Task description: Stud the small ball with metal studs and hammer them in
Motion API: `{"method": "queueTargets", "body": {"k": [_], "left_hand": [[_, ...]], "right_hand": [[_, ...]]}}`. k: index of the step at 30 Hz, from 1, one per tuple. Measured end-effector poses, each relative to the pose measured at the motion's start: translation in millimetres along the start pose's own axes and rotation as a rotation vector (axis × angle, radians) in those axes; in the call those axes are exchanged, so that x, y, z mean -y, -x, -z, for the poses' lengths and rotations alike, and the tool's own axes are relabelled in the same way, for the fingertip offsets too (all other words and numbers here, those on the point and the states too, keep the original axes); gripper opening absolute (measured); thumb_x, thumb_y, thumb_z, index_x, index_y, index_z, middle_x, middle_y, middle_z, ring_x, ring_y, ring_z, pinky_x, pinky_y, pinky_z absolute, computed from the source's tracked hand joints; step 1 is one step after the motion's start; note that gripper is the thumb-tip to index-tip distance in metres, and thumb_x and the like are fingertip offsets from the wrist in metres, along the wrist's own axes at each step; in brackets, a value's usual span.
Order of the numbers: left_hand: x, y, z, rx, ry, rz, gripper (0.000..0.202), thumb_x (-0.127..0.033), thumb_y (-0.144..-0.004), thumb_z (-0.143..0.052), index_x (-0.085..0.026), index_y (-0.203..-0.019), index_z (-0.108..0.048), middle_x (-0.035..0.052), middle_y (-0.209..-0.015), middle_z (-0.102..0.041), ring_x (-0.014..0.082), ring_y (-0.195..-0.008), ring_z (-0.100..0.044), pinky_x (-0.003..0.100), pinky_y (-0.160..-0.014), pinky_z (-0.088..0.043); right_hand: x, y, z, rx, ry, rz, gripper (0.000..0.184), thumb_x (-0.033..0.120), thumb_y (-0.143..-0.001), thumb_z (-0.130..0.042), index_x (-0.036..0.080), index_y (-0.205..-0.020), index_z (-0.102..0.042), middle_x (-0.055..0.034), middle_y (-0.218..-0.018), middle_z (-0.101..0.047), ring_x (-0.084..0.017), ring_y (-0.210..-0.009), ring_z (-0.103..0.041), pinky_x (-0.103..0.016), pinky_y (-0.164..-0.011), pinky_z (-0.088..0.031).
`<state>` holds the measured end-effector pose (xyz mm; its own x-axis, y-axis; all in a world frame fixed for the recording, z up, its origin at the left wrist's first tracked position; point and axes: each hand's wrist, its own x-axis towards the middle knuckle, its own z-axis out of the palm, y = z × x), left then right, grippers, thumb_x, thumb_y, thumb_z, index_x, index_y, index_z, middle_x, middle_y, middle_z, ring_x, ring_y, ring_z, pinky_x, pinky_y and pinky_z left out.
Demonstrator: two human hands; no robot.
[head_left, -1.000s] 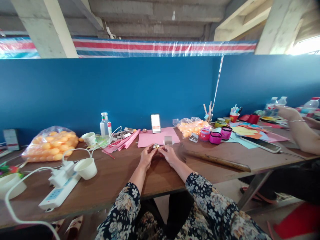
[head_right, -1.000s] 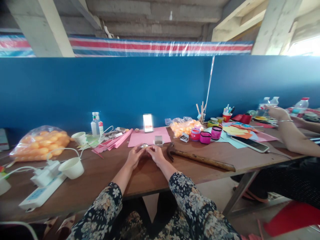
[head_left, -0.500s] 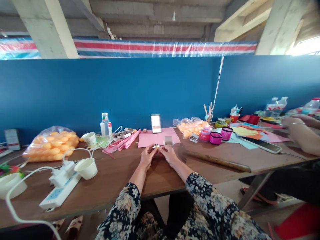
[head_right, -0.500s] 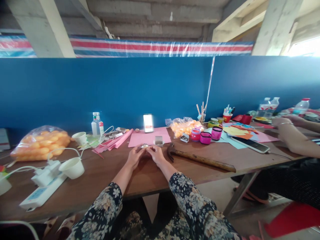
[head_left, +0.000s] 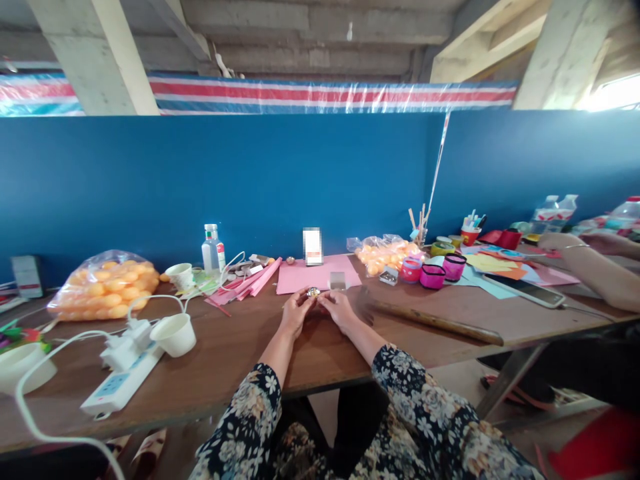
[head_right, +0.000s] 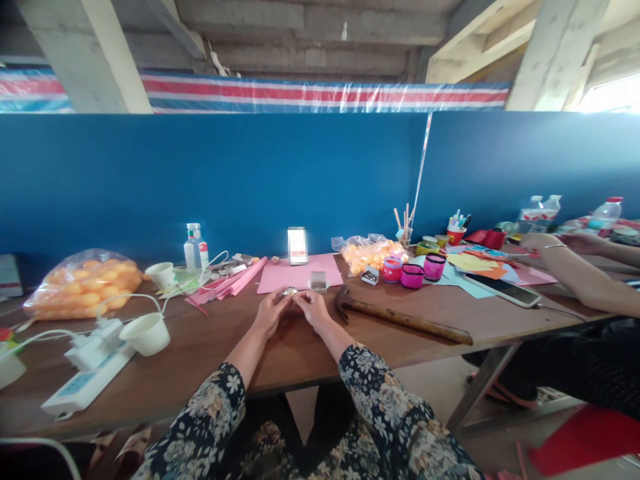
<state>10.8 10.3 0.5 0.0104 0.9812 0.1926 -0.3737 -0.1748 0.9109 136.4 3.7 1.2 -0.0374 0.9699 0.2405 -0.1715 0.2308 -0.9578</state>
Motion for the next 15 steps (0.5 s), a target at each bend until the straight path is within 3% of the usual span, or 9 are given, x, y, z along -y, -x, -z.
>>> {"method": "queueTargets", "body": {"k": [15], "left_hand": [[1.5, -0.6, 1.0, -0.007, -0.022, -0.021, 0.050, -0.028, -0.057, -0.071, -0.014, -0.103, -0.059, 0.0093, -0.098, -0.065, 0.0213, -0.092, -0.059, 0.038, -0.086, -0.043]], "right_hand": [[-7.4, -3.8, 2.7, 0.004, 0.099, 0.069, 0.023, 0.036, -0.065, -0.059, 0.014, -0.069, -0.060, 0.0009, -0.056, -0.055, -0.011, -0.053, -0.047, -0.024, -0.055, -0.040]]}}
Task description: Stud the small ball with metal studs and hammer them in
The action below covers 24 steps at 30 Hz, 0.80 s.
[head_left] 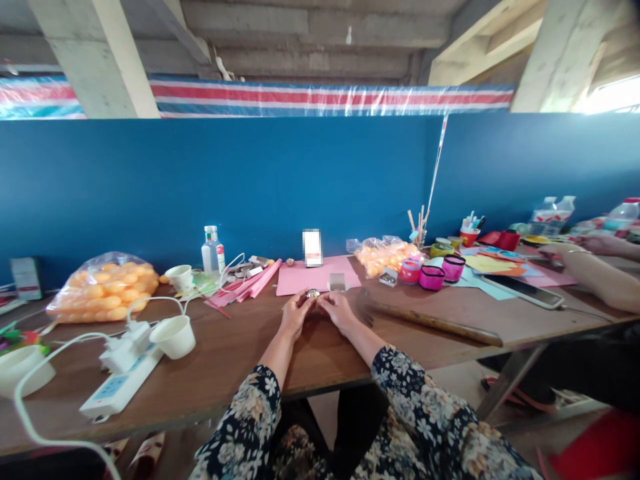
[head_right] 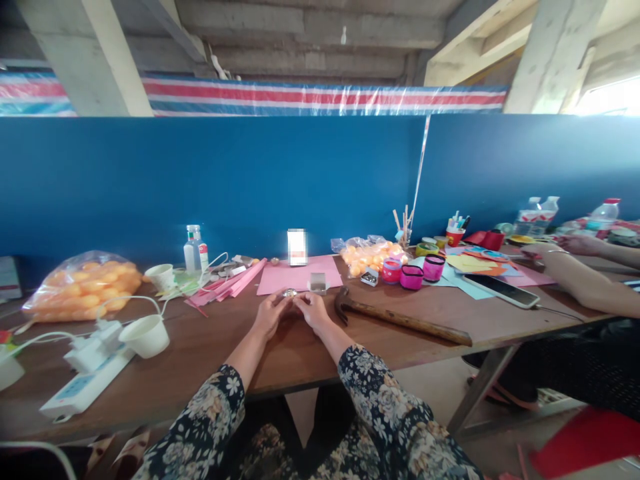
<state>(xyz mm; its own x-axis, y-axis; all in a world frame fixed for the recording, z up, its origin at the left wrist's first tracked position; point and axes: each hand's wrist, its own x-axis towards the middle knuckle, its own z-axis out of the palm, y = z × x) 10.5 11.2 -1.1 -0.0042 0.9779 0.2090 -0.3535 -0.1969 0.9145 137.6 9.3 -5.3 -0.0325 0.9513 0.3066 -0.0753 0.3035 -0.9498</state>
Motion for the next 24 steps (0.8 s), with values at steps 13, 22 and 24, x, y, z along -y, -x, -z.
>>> {"method": "queueTargets", "body": {"k": [13, 22, 24], "left_hand": [[-0.3, 0.9, -2.1, -0.023, 0.017, 0.016, 0.047, -0.026, -0.055, -0.072, -0.014, -0.099, -0.060, 0.0079, -0.095, -0.066, 0.0204, -0.090, -0.059, 0.037, -0.085, -0.044], [0.9, 0.3, -0.5, 0.005, 0.017, 0.015, 0.049, -0.026, -0.057, -0.071, -0.014, -0.102, -0.059, 0.0083, -0.096, -0.066, 0.0212, -0.091, -0.059, 0.038, -0.086, -0.043], [0.5, 0.6, -0.7, -0.001, 0.005, 0.012, 0.048, -0.027, -0.056, -0.071, -0.013, -0.101, -0.059, 0.0083, -0.096, -0.066, 0.0215, -0.090, -0.059, 0.038, -0.085, -0.043]], "right_hand": [[-2.0, -1.9, -0.1, -0.011, 0.010, 0.003, 0.023, 0.037, -0.064, -0.058, 0.014, -0.066, -0.059, 0.0016, -0.054, -0.053, -0.010, -0.051, -0.046, -0.022, -0.052, -0.039], [-6.0, -3.1, 0.6, -0.028, -0.033, -0.025, 0.027, 0.039, -0.064, -0.059, 0.012, -0.067, -0.061, -0.0024, -0.061, -0.060, -0.014, -0.059, -0.053, -0.027, -0.061, -0.044], [-5.6, -2.8, 0.3, -0.027, -0.051, -0.036, 0.027, 0.039, -0.063, -0.060, 0.012, -0.067, -0.061, -0.0028, -0.061, -0.061, -0.014, -0.058, -0.054, -0.027, -0.061, -0.044]]}}
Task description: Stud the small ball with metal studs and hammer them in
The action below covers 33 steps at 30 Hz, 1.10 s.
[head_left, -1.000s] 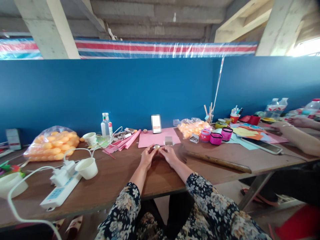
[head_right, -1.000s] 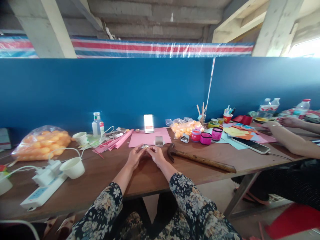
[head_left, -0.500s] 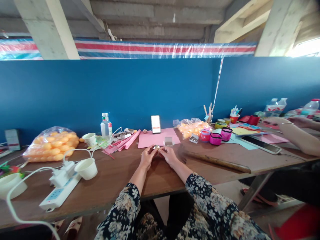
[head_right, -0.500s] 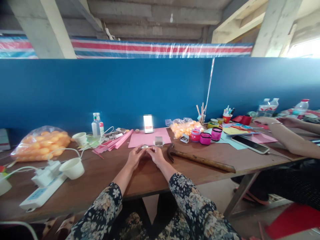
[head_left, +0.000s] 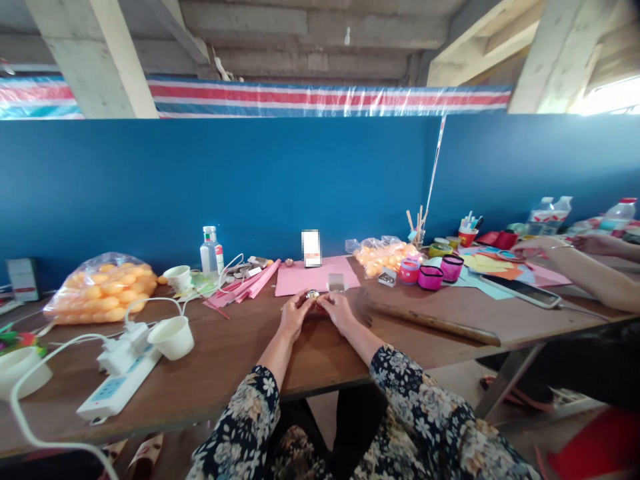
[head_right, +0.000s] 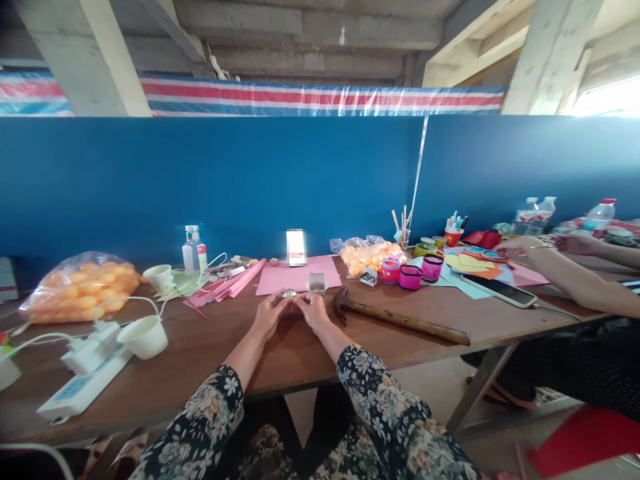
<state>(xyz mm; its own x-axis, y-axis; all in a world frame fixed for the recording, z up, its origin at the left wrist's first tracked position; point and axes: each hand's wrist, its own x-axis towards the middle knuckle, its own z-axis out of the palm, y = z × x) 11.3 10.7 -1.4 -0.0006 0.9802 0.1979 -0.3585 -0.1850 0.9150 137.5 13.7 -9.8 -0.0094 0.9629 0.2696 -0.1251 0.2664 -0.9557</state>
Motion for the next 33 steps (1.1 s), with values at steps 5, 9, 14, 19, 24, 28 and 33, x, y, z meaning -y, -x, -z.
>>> {"method": "queueTargets", "body": {"k": [5, 9, 14, 19, 24, 28, 33], "left_hand": [[-2, 1, -1.3, -0.004, -0.031, -0.016, 0.047, -0.029, -0.056, -0.071, -0.013, -0.099, -0.060, 0.0082, -0.095, -0.066, 0.0217, -0.089, -0.060, 0.039, -0.084, -0.044], [-3, 2, -2.6, -0.001, -0.043, -0.019, 0.047, -0.029, -0.057, -0.070, -0.013, -0.099, -0.060, 0.0078, -0.095, -0.066, 0.0208, -0.089, -0.060, 0.037, -0.084, -0.044], [-4, 3, -3.7, 0.000, -0.065, -0.031, 0.045, -0.029, -0.057, -0.070, -0.014, -0.098, -0.061, 0.0070, -0.095, -0.066, 0.0207, -0.090, -0.059, 0.036, -0.084, -0.044], [-2, 2, -2.7, 0.002, -0.067, -0.036, 0.043, -0.029, -0.058, -0.070, -0.015, -0.097, -0.061, 0.0068, -0.094, -0.066, 0.0211, -0.090, -0.059, 0.037, -0.084, -0.044], [-1, 1, -1.2, 0.009, -0.074, -0.043, 0.043, -0.030, -0.058, -0.070, -0.014, -0.097, -0.061, 0.0072, -0.096, -0.066, 0.0215, -0.092, -0.059, 0.036, -0.084, -0.044], [-2, 2, -1.5, 0.008, -0.089, -0.040, 0.043, -0.029, -0.058, -0.070, -0.014, -0.098, -0.060, 0.0077, -0.096, -0.066, 0.0217, -0.093, -0.059, 0.036, -0.084, -0.044], [-1, 1, -1.7, 0.019, -0.086, -0.045, 0.045, -0.029, -0.058, -0.070, -0.014, -0.099, -0.060, 0.0083, -0.096, -0.066, 0.0216, -0.092, -0.059, 0.038, -0.085, -0.043]], "right_hand": [[4, 1, -2, -0.006, -0.035, -0.043, 0.029, 0.041, -0.060, -0.063, 0.013, -0.066, -0.062, -0.0025, -0.061, -0.061, -0.014, -0.058, -0.055, -0.028, -0.062, -0.046], [10, 3, -4, -0.012, -0.076, -0.070, 0.028, 0.041, -0.058, -0.065, 0.013, -0.064, -0.063, -0.0011, -0.057, -0.061, -0.013, -0.055, -0.054, -0.028, -0.061, -0.046], [12, 5, -5, -0.021, -0.078, -0.080, 0.028, 0.041, -0.057, -0.066, 0.013, -0.061, -0.062, -0.0007, -0.055, -0.060, -0.013, -0.052, -0.054, -0.028, -0.060, -0.046], [11, 4, -6, -0.011, -0.073, -0.080, 0.032, 0.044, -0.056, -0.066, 0.013, -0.063, -0.063, -0.0014, -0.055, -0.060, -0.013, -0.051, -0.054, -0.029, -0.060, -0.047], [11, 3, -6, -0.031, -0.058, -0.091, 0.032, 0.044, -0.055, -0.067, 0.013, -0.063, -0.063, -0.0024, -0.055, -0.061, -0.014, -0.053, -0.055, -0.029, -0.061, -0.047], [9, 2, -4, -0.024, -0.053, -0.091, 0.030, 0.042, -0.057, -0.065, 0.012, -0.062, -0.063, -0.0024, -0.055, -0.061, -0.013, -0.053, -0.054, -0.028, -0.059, -0.047], [8, 1, -4, -0.014, -0.038, -0.086, 0.030, 0.041, -0.058, -0.065, 0.012, -0.062, -0.064, -0.0020, -0.054, -0.061, -0.012, -0.051, -0.053, -0.027, -0.057, -0.046]]}}
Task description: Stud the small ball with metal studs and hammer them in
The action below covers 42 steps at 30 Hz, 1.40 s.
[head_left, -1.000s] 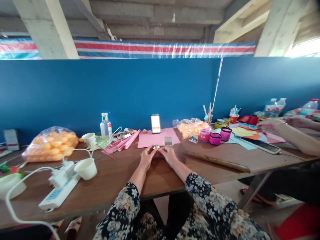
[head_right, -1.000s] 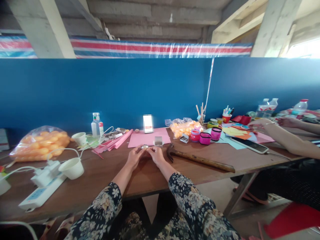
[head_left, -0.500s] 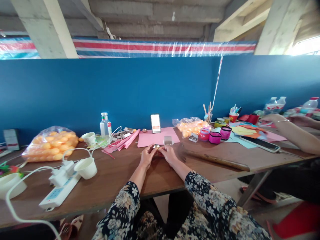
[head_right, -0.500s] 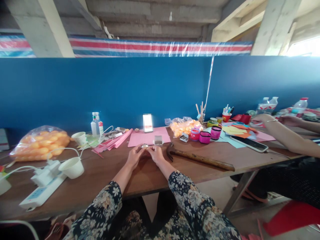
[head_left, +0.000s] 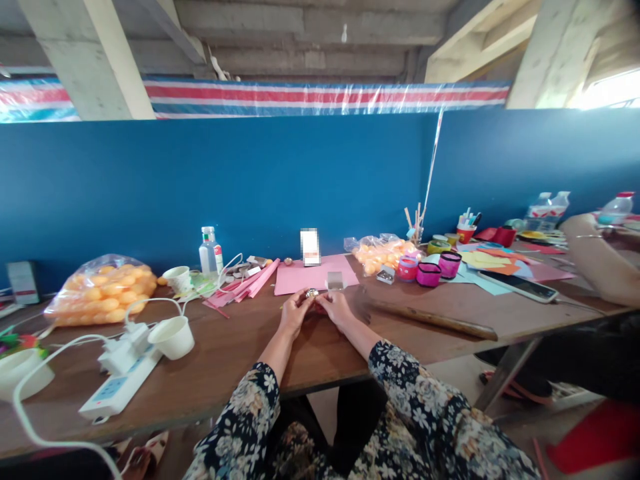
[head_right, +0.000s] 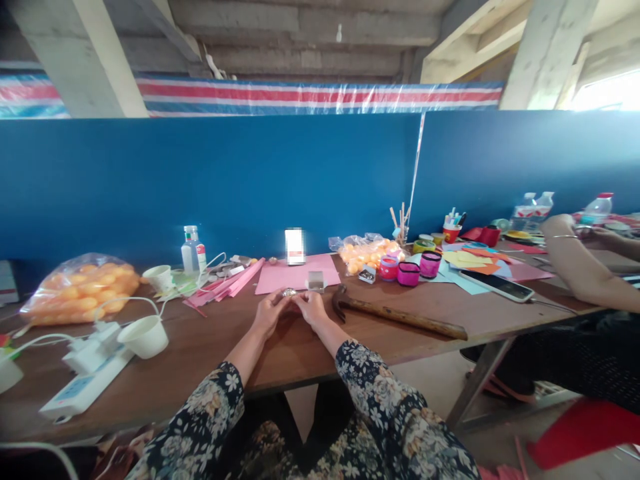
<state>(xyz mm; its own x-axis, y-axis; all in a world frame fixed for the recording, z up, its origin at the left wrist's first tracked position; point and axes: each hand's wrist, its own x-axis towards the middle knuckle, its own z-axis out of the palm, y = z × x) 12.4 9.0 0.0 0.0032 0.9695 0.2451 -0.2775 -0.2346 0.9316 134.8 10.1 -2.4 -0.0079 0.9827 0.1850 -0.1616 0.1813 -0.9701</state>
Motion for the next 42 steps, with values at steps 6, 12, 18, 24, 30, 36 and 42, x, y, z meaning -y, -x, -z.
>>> {"method": "queueTargets", "body": {"k": [6, 12, 18, 24, 30, 36, 42], "left_hand": [[1, -1, -0.1, -0.017, 0.010, 0.013, 0.045, -0.029, -0.057, -0.071, -0.014, -0.098, -0.060, 0.0083, -0.096, -0.066, 0.0216, -0.092, -0.059, 0.038, -0.085, -0.043], [1, 0, -0.6, -0.019, 0.016, 0.022, 0.047, -0.029, -0.056, -0.071, -0.013, -0.099, -0.060, 0.0094, -0.098, -0.065, 0.0217, -0.092, -0.059, 0.038, -0.086, -0.043], [-2, 1, -1.9, -0.013, 0.017, 0.025, 0.047, -0.030, -0.057, -0.070, -0.013, -0.099, -0.059, 0.0099, -0.097, -0.065, 0.0220, -0.091, -0.059, 0.039, -0.086, -0.043], [1, -1, -0.9, -0.013, 0.054, 0.026, 0.042, -0.031, -0.060, -0.068, -0.013, -0.096, -0.058, 0.0101, -0.094, -0.065, 0.0208, -0.087, -0.060, 0.040, -0.082, -0.045], [1, 0, 0.3, 0.038, 0.009, 0.037, 0.046, -0.033, -0.062, -0.067, -0.015, -0.104, -0.057, 0.0087, -0.103, -0.063, 0.0213, -0.093, -0.058, 0.039, -0.086, -0.044], [3, 0, 1.2, 0.078, -0.048, 0.025, 0.053, -0.034, -0.063, -0.066, -0.014, -0.110, -0.055, 0.0083, -0.104, -0.063, 0.0226, -0.094, -0.058, 0.040, -0.088, -0.042], [2, -1, 1.1, 0.046, -0.124, -0.016, 0.049, -0.033, -0.062, -0.066, -0.014, -0.107, -0.059, 0.0077, -0.105, -0.063, 0.0230, -0.099, -0.056, 0.038, -0.090, -0.040]], "right_hand": [[1, 0, -1, -0.009, -0.010, -0.011, 0.029, 0.041, -0.057, -0.065, 0.013, -0.061, -0.064, -0.0019, -0.052, -0.060, -0.013, -0.050, -0.053, -0.027, -0.056, -0.046], [-2, -1, -1, -0.047, 0.001, -0.020, 0.026, 0.038, -0.059, -0.064, 0.012, -0.062, -0.063, -0.0025, -0.054, -0.061, -0.013, -0.050, -0.054, -0.026, -0.055, -0.046], [-2, -1, -1, -0.069, 0.032, 0.011, 0.026, 0.038, -0.059, -0.064, 0.013, -0.062, -0.061, -0.0019, -0.054, -0.061, -0.013, -0.051, -0.054, -0.027, -0.054, -0.046], [2, 0, -2, -0.018, -0.058, -0.027, 0.027, 0.038, -0.055, -0.068, 0.014, -0.061, -0.059, -0.0009, -0.053, -0.059, -0.013, -0.049, -0.055, -0.029, -0.057, -0.048], [0, -1, 0, -0.050, -0.121, -0.046, 0.030, 0.032, -0.053, -0.070, 0.016, -0.074, -0.058, -0.0001, -0.067, -0.062, -0.013, -0.058, -0.058, -0.028, -0.057, -0.050], [-5, -5, 3, -0.021, -0.134, -0.030, 0.031, 0.032, -0.052, -0.072, 0.014, -0.074, -0.061, -0.0032, -0.073, -0.065, -0.014, -0.061, -0.059, -0.030, -0.065, -0.050], [-8, -8, 5, -0.002, -0.141, -0.040, 0.031, 0.030, -0.050, -0.073, 0.013, -0.073, -0.061, -0.0033, -0.069, -0.065, -0.014, -0.060, -0.059, -0.031, -0.065, -0.049]]}}
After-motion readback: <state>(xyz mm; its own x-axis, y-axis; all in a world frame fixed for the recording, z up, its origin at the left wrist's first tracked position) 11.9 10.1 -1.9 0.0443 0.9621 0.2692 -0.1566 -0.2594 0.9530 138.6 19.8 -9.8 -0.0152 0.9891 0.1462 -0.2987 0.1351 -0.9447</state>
